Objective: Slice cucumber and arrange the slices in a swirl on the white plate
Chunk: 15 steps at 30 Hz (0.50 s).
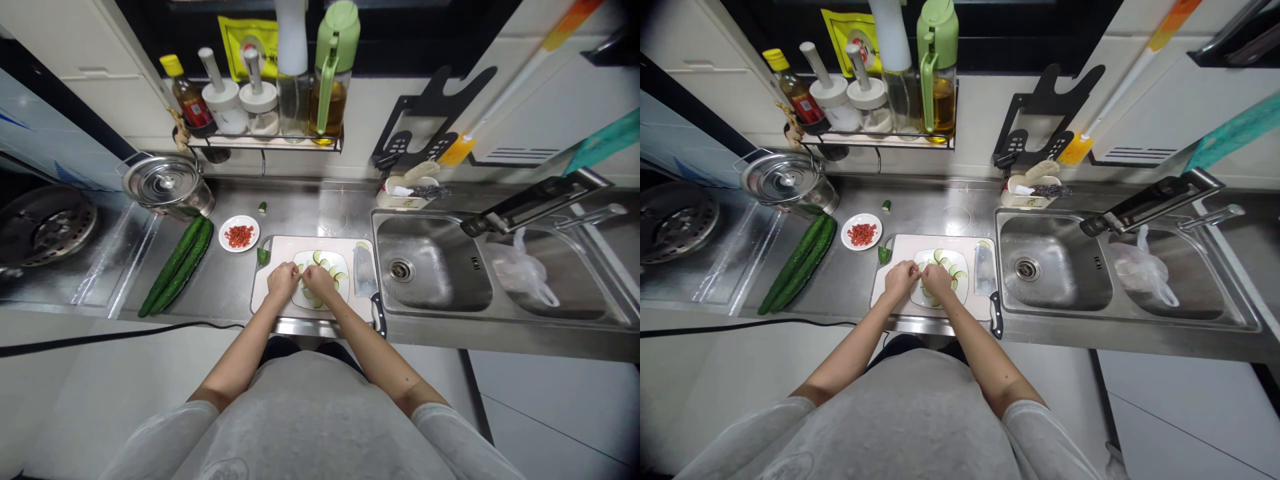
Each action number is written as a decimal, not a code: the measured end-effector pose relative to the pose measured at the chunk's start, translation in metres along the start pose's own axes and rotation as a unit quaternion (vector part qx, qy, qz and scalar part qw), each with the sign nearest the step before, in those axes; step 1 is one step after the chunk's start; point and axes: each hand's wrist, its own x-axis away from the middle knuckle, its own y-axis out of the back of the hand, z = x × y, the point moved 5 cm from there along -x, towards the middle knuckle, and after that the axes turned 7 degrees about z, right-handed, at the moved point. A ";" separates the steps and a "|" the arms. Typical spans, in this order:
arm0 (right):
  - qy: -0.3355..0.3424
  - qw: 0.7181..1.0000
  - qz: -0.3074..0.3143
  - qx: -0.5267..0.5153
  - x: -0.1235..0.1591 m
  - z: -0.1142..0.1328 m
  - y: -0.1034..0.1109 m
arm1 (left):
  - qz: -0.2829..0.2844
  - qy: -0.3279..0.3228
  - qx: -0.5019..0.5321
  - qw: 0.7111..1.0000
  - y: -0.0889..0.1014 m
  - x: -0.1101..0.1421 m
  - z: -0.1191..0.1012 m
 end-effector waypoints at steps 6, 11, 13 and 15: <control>-0.001 1.000 0.002 -0.002 -0.002 -0.001 -0.001 | 0.001 0.003 -0.001 1.000 0.000 0.000 0.001; -0.014 1.000 -0.003 0.004 -0.001 -0.001 0.001 | 0.005 0.006 -0.003 1.000 0.000 0.001 0.001; -0.020 1.000 -0.002 0.005 -0.001 -0.001 0.001 | 0.007 0.008 -0.004 1.000 0.000 0.001 0.001; -0.022 1.000 -0.001 0.004 0.000 -0.001 0.002 | 0.009 0.009 -0.004 1.000 0.000 0.001 0.000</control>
